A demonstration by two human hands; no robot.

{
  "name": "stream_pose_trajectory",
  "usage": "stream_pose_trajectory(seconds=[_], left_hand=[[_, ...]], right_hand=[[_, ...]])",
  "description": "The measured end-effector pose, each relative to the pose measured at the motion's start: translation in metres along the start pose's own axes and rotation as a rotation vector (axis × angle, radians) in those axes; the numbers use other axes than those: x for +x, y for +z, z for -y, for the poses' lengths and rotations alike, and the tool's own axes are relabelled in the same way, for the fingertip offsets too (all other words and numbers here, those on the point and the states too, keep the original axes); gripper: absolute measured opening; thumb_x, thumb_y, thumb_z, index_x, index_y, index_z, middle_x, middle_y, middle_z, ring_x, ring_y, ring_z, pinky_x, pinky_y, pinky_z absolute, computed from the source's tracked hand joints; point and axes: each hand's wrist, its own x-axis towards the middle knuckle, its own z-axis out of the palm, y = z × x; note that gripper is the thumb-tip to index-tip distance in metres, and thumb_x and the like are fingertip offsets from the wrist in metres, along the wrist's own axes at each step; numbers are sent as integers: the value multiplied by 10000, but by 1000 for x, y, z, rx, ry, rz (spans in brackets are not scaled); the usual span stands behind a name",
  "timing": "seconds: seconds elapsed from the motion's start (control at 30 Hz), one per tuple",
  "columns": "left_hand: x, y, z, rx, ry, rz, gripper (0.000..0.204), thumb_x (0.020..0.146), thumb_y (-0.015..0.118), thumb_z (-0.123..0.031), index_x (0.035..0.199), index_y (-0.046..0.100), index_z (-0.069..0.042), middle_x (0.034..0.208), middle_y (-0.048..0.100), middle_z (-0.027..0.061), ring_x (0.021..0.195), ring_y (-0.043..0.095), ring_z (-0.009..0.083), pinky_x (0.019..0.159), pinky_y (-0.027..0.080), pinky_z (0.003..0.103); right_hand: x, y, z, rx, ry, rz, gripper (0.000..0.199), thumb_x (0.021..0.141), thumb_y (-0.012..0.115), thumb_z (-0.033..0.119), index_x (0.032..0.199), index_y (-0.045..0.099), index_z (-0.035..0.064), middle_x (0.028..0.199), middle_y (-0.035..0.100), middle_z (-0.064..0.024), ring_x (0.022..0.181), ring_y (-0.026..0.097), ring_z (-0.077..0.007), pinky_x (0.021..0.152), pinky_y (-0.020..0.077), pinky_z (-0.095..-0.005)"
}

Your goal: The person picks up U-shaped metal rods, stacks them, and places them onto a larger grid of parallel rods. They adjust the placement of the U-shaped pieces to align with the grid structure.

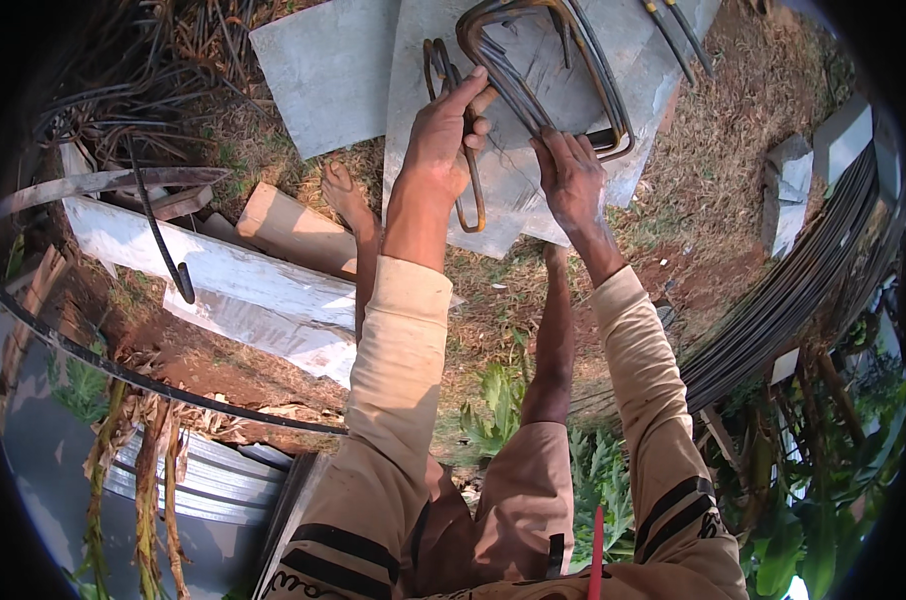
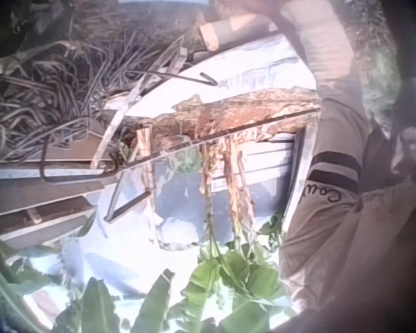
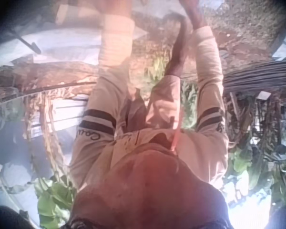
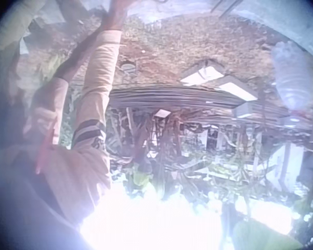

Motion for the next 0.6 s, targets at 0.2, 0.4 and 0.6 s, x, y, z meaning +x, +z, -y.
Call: stream_pose_trajectory(seconds=[0.2,0.4,0.6], left_hand=[[-1,0,1,-29,-3,9,364,941,815,-293,1177,677,-53,1155,717,102,629,511,66,487,379,181],[-2,1,4,-34,15,28,377,930,828,-291,1174,678,-45,1131,701,98,631,519,68,490,379,182],[-1,-3,6,-17,20,22,377,913,844,-275,1159,680,-42,1087,669,79,626,525,75,490,378,186]], right_hand=[[-4,-2,6,61,14,-95,193,898,799,88,1069,720,43,847,691,-105,746,638,-300,668,521,-406],[-10,13,-10,11,54,-74,211,898,812,147,1070,729,59,827,677,-93,749,644,-292,664,519,-407],[-5,13,-11,-2,66,-36,207,911,801,182,1074,738,72,868,674,-91,783,666,-309,688,529,-424]])
